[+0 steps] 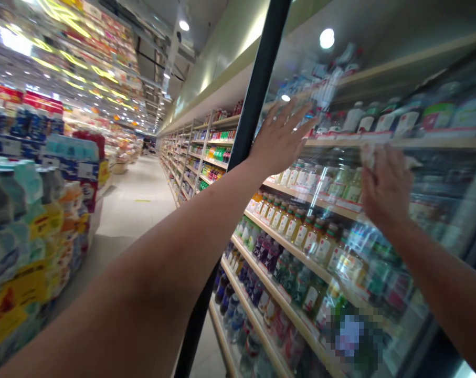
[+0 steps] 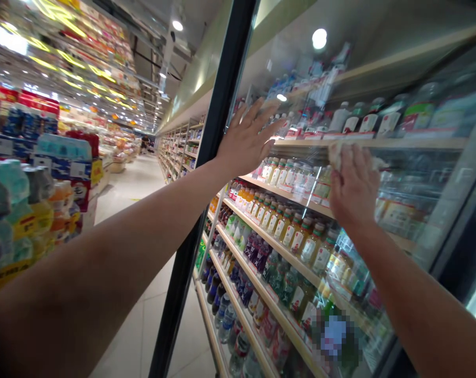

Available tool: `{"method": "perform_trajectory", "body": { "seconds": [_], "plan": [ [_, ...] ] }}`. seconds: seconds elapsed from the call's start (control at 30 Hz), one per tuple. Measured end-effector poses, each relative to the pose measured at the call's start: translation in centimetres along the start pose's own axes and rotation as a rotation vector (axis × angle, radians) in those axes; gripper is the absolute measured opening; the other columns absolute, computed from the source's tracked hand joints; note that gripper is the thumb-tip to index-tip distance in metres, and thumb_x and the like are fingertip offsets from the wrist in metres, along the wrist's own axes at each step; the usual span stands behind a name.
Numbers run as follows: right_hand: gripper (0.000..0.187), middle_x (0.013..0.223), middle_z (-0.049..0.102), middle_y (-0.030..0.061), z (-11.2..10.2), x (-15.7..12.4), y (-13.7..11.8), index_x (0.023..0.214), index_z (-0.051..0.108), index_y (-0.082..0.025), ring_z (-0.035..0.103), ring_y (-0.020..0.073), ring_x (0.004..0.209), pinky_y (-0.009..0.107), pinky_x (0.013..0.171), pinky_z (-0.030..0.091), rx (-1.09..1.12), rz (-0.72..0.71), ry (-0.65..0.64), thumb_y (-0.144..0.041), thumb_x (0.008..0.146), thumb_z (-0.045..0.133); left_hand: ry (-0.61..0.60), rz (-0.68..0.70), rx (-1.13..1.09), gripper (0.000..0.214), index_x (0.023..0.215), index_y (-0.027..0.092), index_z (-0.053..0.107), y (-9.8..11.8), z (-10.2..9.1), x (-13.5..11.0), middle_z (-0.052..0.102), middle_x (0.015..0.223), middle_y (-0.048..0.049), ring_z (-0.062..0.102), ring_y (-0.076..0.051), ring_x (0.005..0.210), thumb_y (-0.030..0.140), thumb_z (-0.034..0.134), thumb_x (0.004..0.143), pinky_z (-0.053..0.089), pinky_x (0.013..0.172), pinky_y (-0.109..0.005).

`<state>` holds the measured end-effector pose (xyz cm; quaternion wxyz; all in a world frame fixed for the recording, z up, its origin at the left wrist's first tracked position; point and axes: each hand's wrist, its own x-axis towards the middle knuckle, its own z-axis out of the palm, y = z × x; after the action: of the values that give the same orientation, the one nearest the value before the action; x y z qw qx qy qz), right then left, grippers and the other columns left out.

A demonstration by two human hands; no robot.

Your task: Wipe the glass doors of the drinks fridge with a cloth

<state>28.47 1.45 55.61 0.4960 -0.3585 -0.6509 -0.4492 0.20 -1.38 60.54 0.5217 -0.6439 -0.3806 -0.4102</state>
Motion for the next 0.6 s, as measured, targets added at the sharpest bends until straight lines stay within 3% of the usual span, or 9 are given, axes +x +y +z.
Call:
{"method": "perform_trajectory", "body": {
  "seconds": [0.13, 0.23, 0.33, 0.4, 0.53, 0.6],
  "plan": [
    [0.055, 0.161, 0.036, 0.0048, -0.2, -1.7, -0.5, 0.157, 0.029, -0.032, 0.032, 0.0265, 0.15, 0.054, 0.119, 0.033, -0.009, -0.25, -0.101, -0.037, 0.102, 0.037, 0.032, 0.035, -0.035, 0.054, 0.153, 0.03, 0.037, -0.3, 0.3, -0.1, 0.024, 0.165, 0.0026, 0.011, -0.025, 0.155, 0.033, 0.033, 0.1, 0.008, 0.128, -0.054],
    [0.055, 0.158, 0.04, 0.0109, -0.3, -1.2, 1.9, 0.154, 0.037, -0.021, 0.035, 0.0288, 0.149, 0.053, 0.12, 0.033, -0.009, -0.08, -0.014, -0.038, 0.102, 0.038, 0.029, 0.022, -0.088, 0.054, 0.152, 0.032, 0.039, -0.3, 0.1, -0.1, 0.025, 0.164, 0.0039, 0.011, -0.025, 0.155, 0.032, 0.031, 0.099, 0.007, 0.128, -0.053],
    [0.059, 0.16, 0.035, 0.0154, -0.5, -1.3, 3.1, 0.156, 0.033, -0.014, 0.03, 0.0326, 0.15, 0.055, 0.119, 0.032, -0.005, 0.131, 0.028, -0.037, 0.102, 0.035, 0.004, -0.006, -0.141, 0.054, 0.151, 0.034, 0.042, -0.2, -0.2, 0.1, 0.026, 0.164, 0.0071, 0.011, -0.023, 0.155, 0.034, 0.032, 0.098, 0.005, 0.129, -0.05],
    [0.059, 0.162, 0.031, 0.0132, -0.7, -2.0, 2.6, 0.157, 0.03, -0.017, 0.026, 0.0322, 0.152, 0.057, 0.119, 0.031, -0.01, 0.098, -0.03, -0.037, 0.102, 0.033, 0.007, -0.009, -0.167, 0.055, 0.151, 0.034, 0.042, -0.2, -0.3, 0.1, 0.026, 0.163, 0.0086, 0.011, -0.023, 0.155, 0.038, 0.033, 0.097, 0.003, 0.129, -0.049],
    [0.055, 0.162, 0.034, 0.0067, -1.1, -2.9, 1.8, 0.155, 0.035, -0.024, 0.028, 0.0277, 0.152, 0.055, 0.119, 0.031, -0.032, -0.124, -0.171, -0.037, 0.101, 0.035, 0.006, -0.001, -0.154, 0.055, 0.151, 0.033, 0.042, -0.2, -0.4, 0.2, 0.027, 0.163, 0.0065, 0.012, -0.025, 0.155, 0.038, 0.032, 0.097, 0.004, 0.128, -0.051],
    [0.056, 0.162, 0.033, 0.0066, -1.2, -2.8, 2.2, 0.156, 0.032, -0.024, 0.029, 0.0265, 0.152, 0.053, 0.118, 0.033, -0.051, -0.078, -0.158, -0.037, 0.101, 0.033, -0.004, 0.012, -0.121, 0.055, 0.151, 0.028, 0.042, -0.3, -0.4, 0.3, 0.027, 0.164, 0.0034, 0.013, -0.028, 0.154, 0.039, 0.031, 0.098, 0.007, 0.128, -0.054]
  ]
}}
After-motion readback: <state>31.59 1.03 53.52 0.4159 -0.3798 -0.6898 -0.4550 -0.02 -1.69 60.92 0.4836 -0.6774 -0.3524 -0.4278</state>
